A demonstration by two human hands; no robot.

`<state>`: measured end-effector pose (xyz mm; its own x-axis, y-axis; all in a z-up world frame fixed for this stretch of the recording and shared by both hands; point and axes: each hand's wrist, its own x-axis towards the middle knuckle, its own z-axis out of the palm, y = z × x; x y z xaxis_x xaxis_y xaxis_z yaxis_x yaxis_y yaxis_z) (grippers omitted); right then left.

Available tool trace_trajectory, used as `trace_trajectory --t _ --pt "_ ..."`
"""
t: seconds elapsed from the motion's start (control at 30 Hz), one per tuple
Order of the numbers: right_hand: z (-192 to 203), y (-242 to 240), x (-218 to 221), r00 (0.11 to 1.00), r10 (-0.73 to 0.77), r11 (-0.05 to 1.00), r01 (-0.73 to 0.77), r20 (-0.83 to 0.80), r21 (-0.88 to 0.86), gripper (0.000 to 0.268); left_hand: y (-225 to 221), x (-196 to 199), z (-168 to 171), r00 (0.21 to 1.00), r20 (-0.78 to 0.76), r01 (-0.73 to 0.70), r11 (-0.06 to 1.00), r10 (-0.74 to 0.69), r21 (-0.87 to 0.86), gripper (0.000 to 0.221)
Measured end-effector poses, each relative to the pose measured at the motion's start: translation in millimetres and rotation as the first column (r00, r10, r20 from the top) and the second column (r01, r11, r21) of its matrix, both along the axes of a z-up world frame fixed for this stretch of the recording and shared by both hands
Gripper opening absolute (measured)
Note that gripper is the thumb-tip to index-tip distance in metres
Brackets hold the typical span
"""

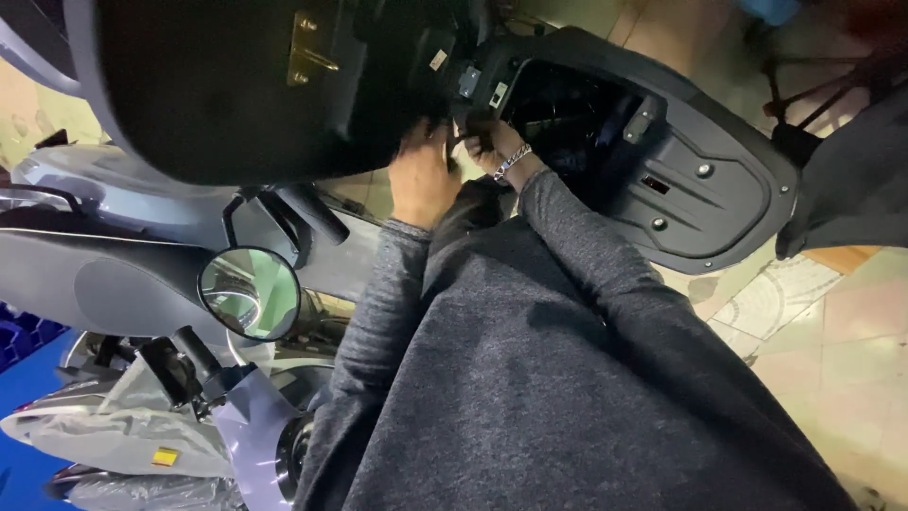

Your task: Removing the internal storage compartment and fasteners from a scooter using a T-handle wrench.

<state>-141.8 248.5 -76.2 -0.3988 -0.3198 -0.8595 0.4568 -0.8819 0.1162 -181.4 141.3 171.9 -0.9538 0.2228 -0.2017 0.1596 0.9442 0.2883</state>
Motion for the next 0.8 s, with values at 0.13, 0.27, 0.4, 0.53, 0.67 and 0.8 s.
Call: trace_trajectory --t 0.13,0.27,0.4,0.53,0.67,0.8 --pt "13 14 5 0.643 0.756 0.509 -0.454 -0.126 0.731 0.026 -16 -12 5 0.798 -0.315 0.543 0.84 -0.513 0.007 0.022" --pt "2 7 2 0.336 0.94 0.078 -0.378 0.058 0.923 0.039 -16 7 -5 0.912 -0.395 0.093 0.994 -0.109 -0.059 0.037" --pt "-11 1 15 0.318 0.942 0.025 -0.388 0.108 0.921 0.037 0 15 4 0.99 0.022 -0.134 0.971 0.141 -0.2 0.082" --pt "-16 4 17 0.287 0.941 -0.061 -0.384 0.182 0.921 0.035 -14 -2 -14 0.921 -0.228 0.32 0.947 -0.315 -0.014 0.015" --pt "-18 3 12 0.252 0.936 -0.141 -0.371 0.246 0.918 0.035 -33 -5 -44 0.837 -0.396 0.397 0.917 -0.377 -0.034 0.023" --pt "-3 8 6 0.243 0.927 -0.185 -0.366 0.286 0.912 0.034 -12 5 2 0.99 -0.141 -0.018 0.975 -0.014 -0.22 0.064"
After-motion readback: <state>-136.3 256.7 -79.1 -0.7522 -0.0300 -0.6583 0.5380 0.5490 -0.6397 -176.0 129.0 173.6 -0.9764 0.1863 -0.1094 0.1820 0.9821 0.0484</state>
